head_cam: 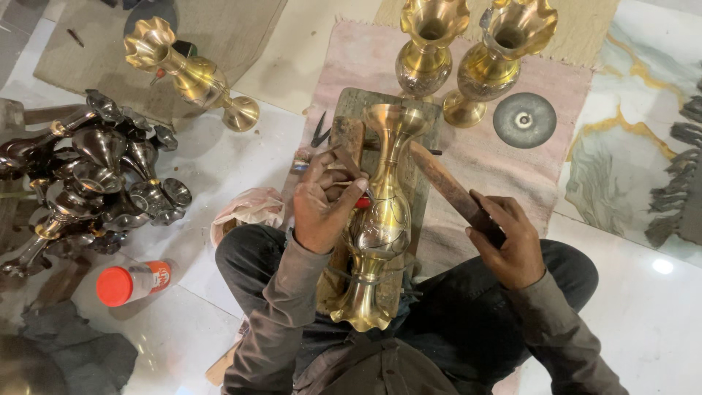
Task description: The person sits cross-legged on the floor with a brass vase held on a wooden board on their lap. They hold a chisel against the vase surface and strike it with a wooden mallet, working repeatedly around the body of the vase to cut a decorative pattern into the brass.
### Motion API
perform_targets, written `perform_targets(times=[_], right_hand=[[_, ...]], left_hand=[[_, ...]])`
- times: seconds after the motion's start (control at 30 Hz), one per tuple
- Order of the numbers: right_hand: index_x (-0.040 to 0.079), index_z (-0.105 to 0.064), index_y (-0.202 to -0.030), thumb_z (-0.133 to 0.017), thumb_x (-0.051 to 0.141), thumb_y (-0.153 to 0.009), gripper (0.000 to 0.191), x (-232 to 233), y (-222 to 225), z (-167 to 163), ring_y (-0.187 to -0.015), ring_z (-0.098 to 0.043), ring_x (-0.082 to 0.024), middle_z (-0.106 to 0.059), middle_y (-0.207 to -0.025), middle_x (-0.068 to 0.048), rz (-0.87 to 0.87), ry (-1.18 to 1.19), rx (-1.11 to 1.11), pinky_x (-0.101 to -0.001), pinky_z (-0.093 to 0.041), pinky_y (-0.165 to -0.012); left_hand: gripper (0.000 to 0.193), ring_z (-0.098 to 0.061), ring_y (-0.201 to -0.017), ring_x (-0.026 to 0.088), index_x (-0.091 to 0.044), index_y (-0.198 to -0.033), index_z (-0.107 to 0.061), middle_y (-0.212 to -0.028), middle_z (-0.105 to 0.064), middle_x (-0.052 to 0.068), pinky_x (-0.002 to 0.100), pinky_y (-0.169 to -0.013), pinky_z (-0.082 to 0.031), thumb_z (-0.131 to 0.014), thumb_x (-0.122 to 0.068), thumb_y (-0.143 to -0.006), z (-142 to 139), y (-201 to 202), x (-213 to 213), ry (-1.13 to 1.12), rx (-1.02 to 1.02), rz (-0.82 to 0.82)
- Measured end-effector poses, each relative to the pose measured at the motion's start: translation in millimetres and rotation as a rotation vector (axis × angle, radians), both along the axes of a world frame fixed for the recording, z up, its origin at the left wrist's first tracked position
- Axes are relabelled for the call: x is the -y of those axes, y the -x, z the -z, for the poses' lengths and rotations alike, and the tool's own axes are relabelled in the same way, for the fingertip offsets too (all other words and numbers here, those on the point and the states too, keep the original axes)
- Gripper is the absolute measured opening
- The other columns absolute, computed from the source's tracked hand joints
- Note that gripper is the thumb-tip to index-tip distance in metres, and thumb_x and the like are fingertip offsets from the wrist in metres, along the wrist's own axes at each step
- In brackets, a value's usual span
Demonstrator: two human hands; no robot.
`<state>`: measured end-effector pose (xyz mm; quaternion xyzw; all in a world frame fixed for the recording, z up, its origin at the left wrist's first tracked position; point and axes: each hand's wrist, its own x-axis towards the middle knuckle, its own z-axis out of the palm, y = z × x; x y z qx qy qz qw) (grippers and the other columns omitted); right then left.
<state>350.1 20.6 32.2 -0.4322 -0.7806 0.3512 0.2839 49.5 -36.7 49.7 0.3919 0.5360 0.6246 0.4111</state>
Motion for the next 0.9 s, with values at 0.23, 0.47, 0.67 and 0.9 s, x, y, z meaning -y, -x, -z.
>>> perform_targets(times=[0.23, 0.47, 0.67, 0.9], right_hand=[[0.004, -0.062, -0.140, -0.077, 0.005, -0.084, 0.059, 5, 0, 8, -0.100, -0.067, -0.024, -0.065, -0.119, -0.013, 0.037, 0.054, -0.003, -0.0356, -0.055, -0.085], [0.010, -0.061, -0.144, -0.076, 0.009, -0.087, 0.059, 17, -4, 13, -0.095, -0.069, -0.024, -0.066, -0.116, -0.012, 0.082, 0.087, 0.009, -0.0358, -0.056, -0.081], [0.015, -0.059, -0.145, -0.076, 0.010, -0.086, 0.062, 32, -10, 18, -0.095, -0.070, -0.028, -0.067, -0.108, -0.012, 0.090, 0.052, 0.147, -0.0397, -0.057, -0.081], [0.016, -0.059, -0.144, -0.075, 0.006, -0.083, 0.064, 33, -17, 15, -0.098, -0.071, -0.028, -0.066, -0.114, -0.012, 0.107, 0.093, 0.138, -0.0402, -0.058, -0.083]], left_hand=[[0.054, -0.076, -0.092, 0.017, 0.003, -0.139, -0.055, -0.104, -0.077, 0.017, 0.029, -0.080, -0.066, -0.077, -0.006, -0.092, 5, 5, -13, 0.052, -0.119, 0.109], [0.064, -0.079, -0.096, 0.024, -0.012, -0.145, -0.055, -0.112, -0.077, 0.012, 0.041, -0.092, -0.064, -0.080, -0.020, -0.087, -1, 27, -73, 0.196, -0.423, 0.738], [0.065, -0.073, -0.114, 0.024, -0.013, -0.146, -0.056, -0.129, -0.073, 0.010, 0.044, -0.104, -0.059, -0.082, -0.021, -0.086, -8, 24, -112, 0.112, -0.560, 1.089], [0.069, -0.063, -0.130, 0.025, -0.014, -0.149, -0.052, -0.143, -0.064, 0.011, 0.044, -0.108, -0.056, -0.083, -0.023, -0.087, 0, 23, -125, 0.047, -0.495, 1.224]])
